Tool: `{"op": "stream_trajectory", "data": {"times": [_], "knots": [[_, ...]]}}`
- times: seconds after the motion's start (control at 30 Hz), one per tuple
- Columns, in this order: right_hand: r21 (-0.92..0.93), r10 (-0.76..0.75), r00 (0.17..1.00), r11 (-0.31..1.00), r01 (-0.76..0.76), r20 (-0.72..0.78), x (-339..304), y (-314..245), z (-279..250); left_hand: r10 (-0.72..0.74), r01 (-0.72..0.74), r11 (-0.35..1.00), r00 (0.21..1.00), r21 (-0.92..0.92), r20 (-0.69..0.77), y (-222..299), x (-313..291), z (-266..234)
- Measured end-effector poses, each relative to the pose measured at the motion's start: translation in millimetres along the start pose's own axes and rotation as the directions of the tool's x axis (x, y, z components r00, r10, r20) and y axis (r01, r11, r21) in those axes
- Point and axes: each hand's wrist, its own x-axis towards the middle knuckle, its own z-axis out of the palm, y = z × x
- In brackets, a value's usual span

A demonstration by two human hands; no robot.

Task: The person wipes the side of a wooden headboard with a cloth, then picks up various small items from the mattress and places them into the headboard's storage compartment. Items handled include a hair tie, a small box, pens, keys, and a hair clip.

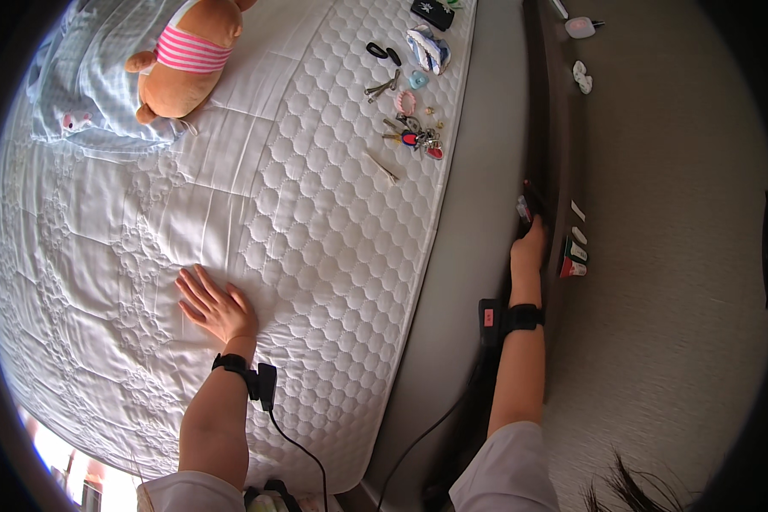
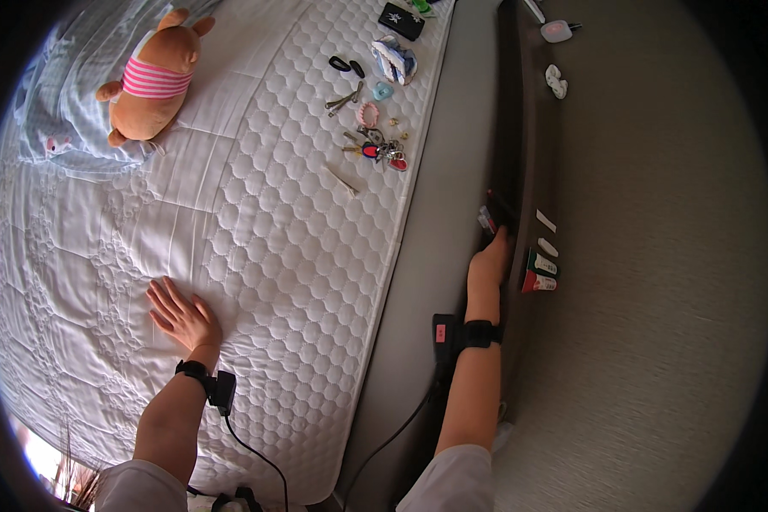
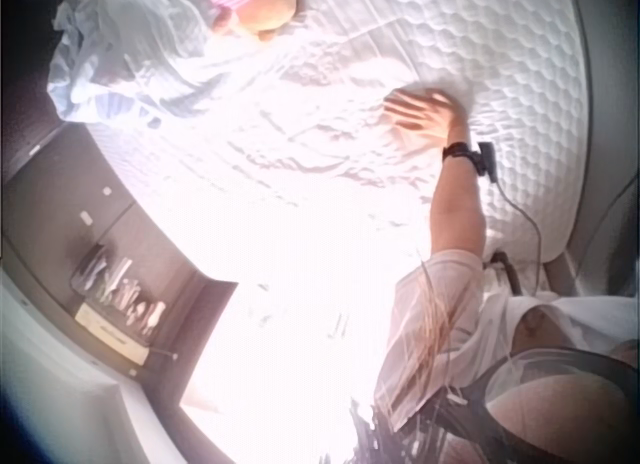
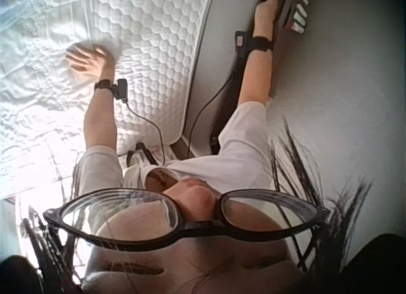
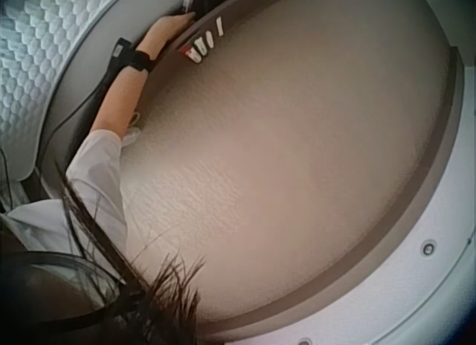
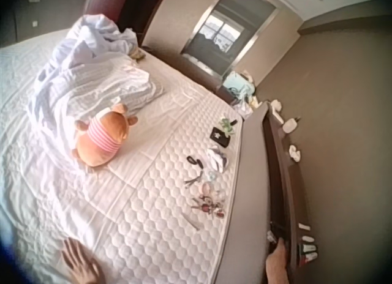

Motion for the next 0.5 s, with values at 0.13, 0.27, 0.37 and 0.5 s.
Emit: {"op": "stream_trajectory", "data": {"times": [0.13,0.27,0.37,0.5], "knots": [[0.127,-0.002,0.988,0.992,0.021,-0.154,-5,-12,0,0.002,-0.002,1.000,1.000,-0.006,-0.004,-1,0,1],[0.022,-0.073,0.996,0.997,0.074,-0.042,-1,-36,7,0.008,-0.008,1.000,1.000,-0.014,-0.014,0,-1,1],[0.331,0.127,0.989,0.939,-0.095,-0.076,-2,-48,15,0.006,-0.006,1.000,1.000,-0.020,-0.015,-1,-1,0],[0.443,0.033,0.988,0.896,0.036,-0.148,-11,-39,13,0.002,-0.002,1.000,1.000,-0.004,-0.010,-1,-1,0]]}}
